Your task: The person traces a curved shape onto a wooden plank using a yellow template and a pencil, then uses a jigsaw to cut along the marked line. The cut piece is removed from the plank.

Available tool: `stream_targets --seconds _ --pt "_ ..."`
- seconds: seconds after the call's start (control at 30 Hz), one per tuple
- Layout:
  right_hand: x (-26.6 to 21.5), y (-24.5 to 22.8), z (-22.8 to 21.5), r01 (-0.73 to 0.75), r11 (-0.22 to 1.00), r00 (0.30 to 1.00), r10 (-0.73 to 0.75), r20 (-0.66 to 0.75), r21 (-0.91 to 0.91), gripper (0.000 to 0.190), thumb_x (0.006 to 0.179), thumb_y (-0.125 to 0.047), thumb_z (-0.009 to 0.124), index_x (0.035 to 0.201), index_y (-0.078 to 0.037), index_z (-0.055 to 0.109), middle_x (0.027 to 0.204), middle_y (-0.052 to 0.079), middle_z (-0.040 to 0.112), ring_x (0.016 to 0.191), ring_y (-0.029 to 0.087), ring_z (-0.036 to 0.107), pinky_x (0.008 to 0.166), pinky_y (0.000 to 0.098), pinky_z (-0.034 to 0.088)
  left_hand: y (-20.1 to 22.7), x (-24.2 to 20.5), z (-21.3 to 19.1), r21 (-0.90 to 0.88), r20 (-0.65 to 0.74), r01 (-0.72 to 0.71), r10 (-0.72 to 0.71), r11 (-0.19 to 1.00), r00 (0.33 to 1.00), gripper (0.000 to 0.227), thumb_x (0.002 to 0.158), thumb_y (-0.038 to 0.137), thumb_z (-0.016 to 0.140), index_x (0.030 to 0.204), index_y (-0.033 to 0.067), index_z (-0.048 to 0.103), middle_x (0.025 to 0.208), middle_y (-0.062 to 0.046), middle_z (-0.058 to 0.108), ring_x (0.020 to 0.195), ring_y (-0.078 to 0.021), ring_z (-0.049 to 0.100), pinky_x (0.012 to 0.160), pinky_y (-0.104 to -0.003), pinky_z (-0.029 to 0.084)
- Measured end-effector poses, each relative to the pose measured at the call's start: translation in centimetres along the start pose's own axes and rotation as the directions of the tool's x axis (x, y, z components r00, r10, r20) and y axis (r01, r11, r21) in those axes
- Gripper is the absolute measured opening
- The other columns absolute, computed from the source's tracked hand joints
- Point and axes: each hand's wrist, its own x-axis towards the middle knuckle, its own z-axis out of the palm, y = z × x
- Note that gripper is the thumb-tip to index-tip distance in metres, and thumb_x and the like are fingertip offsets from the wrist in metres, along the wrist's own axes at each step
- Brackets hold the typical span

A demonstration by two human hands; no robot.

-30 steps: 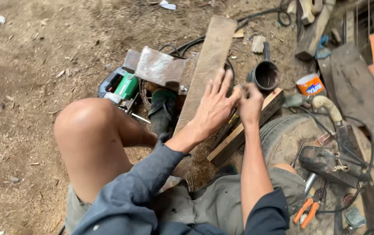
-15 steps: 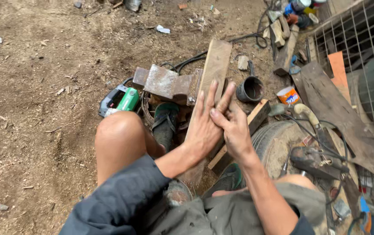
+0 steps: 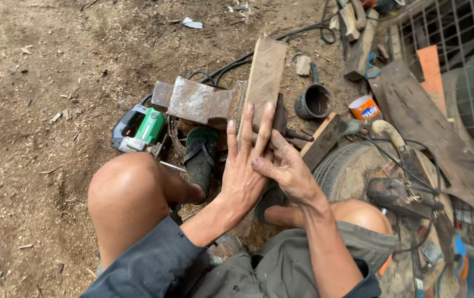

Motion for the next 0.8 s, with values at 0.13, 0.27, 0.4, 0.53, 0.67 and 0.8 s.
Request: stream_targets --seconds 0.13,0.27,0.4,0.53,0.67,0.8 --pt "0.6 2.5 1.8 -0.034 0.983 0.971 -0.010 -0.238 -0.179 0.048 0.097 -0.022 0.067 0.136 0.003 0.055 0.124 0.006 0.067 0.109 0.016 0.064 0.097 0.0309 0.053 0.8 -1.3 1.3 0.034 -0.004 0.064 -0.064 0.997 0.998 0.058 0.096 0.018 0.056 0.152 0.0031 0.053 0.173 -0.013 0.011 0.158 -0.0453 0.011 0.128 -0.058 0.014" --pt "2.2 3.5 1.6 -0.147 0.936 0.933 0.024 -0.360 -0.319 0.038 0.107 -0.029 0.059 0.123 0.006 0.066 0.107 0.008 0.071 0.102 0.017 0.065 0.091 0.0311 0.054 0.5 -0.2 1.8 0.134 0.130 0.043 -0.061 0.990 0.990 0.059 0.095 0.016 0.056 0.150 -0.0042 0.052 0.171 -0.024 0.012 0.157 -0.0449 0.014 0.127 -0.058 0.015" --pt "0.6 2.4 1.0 -0.068 0.997 0.973 0.060 -0.224 -0.027 0.046 0.104 -0.031 0.057 0.135 0.003 0.059 0.122 0.002 0.069 0.113 0.011 0.061 0.099 0.0271 0.050 -0.3 -0.9 0.1 -0.014 0.241 0.030 -0.026 0.999 0.970 0.062 0.089 0.019 0.058 0.144 -0.0090 0.052 0.168 -0.026 0.014 0.155 -0.0475 0.015 0.124 -0.060 0.017" --pt "-0.6 0.4 -0.7 -0.034 0.984 0.999 0.030 0.026 0.175 0.053 0.100 -0.027 0.071 0.139 0.005 0.054 0.122 0.001 0.062 0.105 0.011 0.055 0.090 0.0287 0.047 -0.7 -0.6 -1.6 -0.229 0.176 -0.035 0.077 0.973 0.981 0.039 0.083 0.015 0.061 0.121 0.0070 0.058 0.166 -0.021 0.017 0.154 -0.0469 0.015 0.122 -0.060 0.019" --pt "-1.1 1.3 -0.3 -0.095 0.995 0.981 0.092 -0.168 -0.011 0.052 0.098 -0.031 0.071 0.130 0.009 0.060 0.111 0.009 0.067 0.096 0.013 0.058 0.083 0.0303 0.050 0.6 -0.5 -1.5 -0.223 0.284 -0.005 0.070 0.975 0.956 0.062 0.080 0.013 0.063 0.139 -0.0028 0.054 0.166 -0.024 0.016 0.154 -0.0449 0.017 0.120 -0.056 0.023" --pt "-1.6 3.0 -0.4 -0.195 0.952 0.940 0.112 -0.323 -0.236 0.050 0.101 -0.037 0.066 0.113 0.011 0.067 0.094 0.016 0.071 0.085 0.014 0.060 0.076 0.0298 0.053 1.6 -0.3 -0.9 -0.287 0.274 0.009 0.073 0.958 0.959 0.064 0.080 0.007 0.062 0.141 -0.0035 0.049 0.162 -0.030 0.016 0.153 -0.0492 0.016 0.121 -0.055 0.024"
